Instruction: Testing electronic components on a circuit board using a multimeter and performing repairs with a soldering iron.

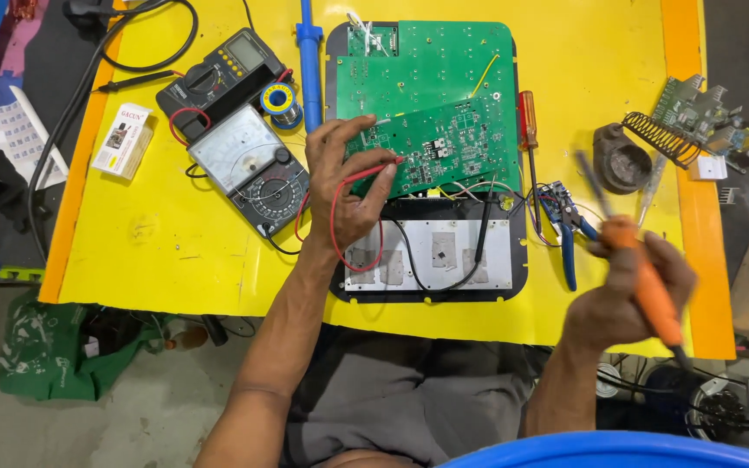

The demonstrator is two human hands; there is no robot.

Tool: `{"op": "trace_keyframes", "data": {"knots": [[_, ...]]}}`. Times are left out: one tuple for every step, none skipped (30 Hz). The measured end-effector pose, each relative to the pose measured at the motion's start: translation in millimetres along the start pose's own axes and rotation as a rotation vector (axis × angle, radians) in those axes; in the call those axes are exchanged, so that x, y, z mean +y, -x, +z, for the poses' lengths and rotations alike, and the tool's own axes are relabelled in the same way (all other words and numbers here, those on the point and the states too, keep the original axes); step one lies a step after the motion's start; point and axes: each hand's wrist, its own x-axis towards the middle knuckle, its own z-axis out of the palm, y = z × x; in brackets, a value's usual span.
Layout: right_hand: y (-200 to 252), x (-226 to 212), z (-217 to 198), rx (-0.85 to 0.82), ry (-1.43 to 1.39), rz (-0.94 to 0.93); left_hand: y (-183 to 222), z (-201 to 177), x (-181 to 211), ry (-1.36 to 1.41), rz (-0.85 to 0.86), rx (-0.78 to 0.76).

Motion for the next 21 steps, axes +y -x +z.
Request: {"op": "trace_keyframes", "data": {"knots": [[4.9, 0.3, 3.9, -0.002, 0.001, -0.002, 0.9, 1.5, -1.6, 0.001, -0.002, 0.002], [9.8, 0.5, 7.9, -0.274, -0.033, -0.122, 1.8, 2.9, -3.3, 0.051, -0.022, 0.012], [15.0, 0.7, 12.6, -0.549, -0.068, -0.239, 2.6, 3.5, -5.1, 0.099, -0.043, 0.023], [18.3, -4.7, 23.9, -0.552, -0.068, -0.239, 3.2, 4.1, -6.5, 0.098, -0.045, 0.025], [21.8, -9.9, 35.4, -0.611, -0.100, -0.289, 4.0, 4.5, -8.0, 0.098, -0.046, 0.027], [25.5, -15.1, 46.9, -0.669, -0.132, -0.339, 4.8, 5.0, -9.7, 0.098, -0.047, 0.029], [26.8, -14.6, 49.2, -0.672, -0.132, -0.338, 5.2, 5.1, -10.6, 0.097, -0.049, 0.030], [28.1, -14.1, 51.4, -0.697, -0.147, -0.323, 5.6, 5.4, -11.5, 0.091, -0.047, 0.033], [28.7, -13.4, 53.4, -0.723, -0.162, -0.310, 6.0, 6.4, -12.1, 0.087, -0.044, 0.038], [30.2, -15.3, 54.8, -0.727, -0.162, -0.310, 5.6, 5.9, -11.5, 0.087, -0.047, 0.041], [31.8, -17.3, 56.1, -0.747, -0.152, -0.285, 5.1, 5.6, -11.1, 0.089, -0.047, 0.043], [33.3, -19.2, 57.4, -0.767, -0.143, -0.260, 4.6, 5.4, -10.5, 0.092, -0.047, 0.045], [33.6, -19.4, 58.1, -0.770, -0.142, -0.260, 4.9, 5.5, -11.0, 0.092, -0.050, 0.047], [34.0, -19.7, 58.7, -0.771, -0.131, -0.268, 5.4, 5.7, -11.3, 0.095, -0.048, 0.050], [34.5, -20.1, 59.4, -0.772, -0.120, -0.276, 5.9, 5.6, -11.7, 0.097, -0.046, 0.053], [34.4, -18.4, 59.8, -0.775, -0.120, -0.275, 5.9, 5.8, -11.8, 0.098, -0.048, 0.055], [34.2, -16.7, 60.1, -0.778, -0.136, -0.300, 5.8, 6.1, -11.7, 0.099, -0.046, 0.058], [33.8, -15.0, 60.3, -0.781, -0.152, -0.325, 5.8, 6.5, -11.6, 0.101, -0.043, 0.062], [33.8, -15.7, 60.2, -0.782, -0.150, -0.324, 6.3, 7.0, -12.4, 0.102, -0.045, 0.062], [33.7, -16.6, 60.0, -0.790, -0.137, -0.315, 6.8, 7.5, -13.1, 0.105, -0.044, 0.065], [33.6, -17.3, 59.9, -0.798, -0.125, -0.305, 7.3, 7.9, -13.7, 0.108, -0.043, 0.067]]}}
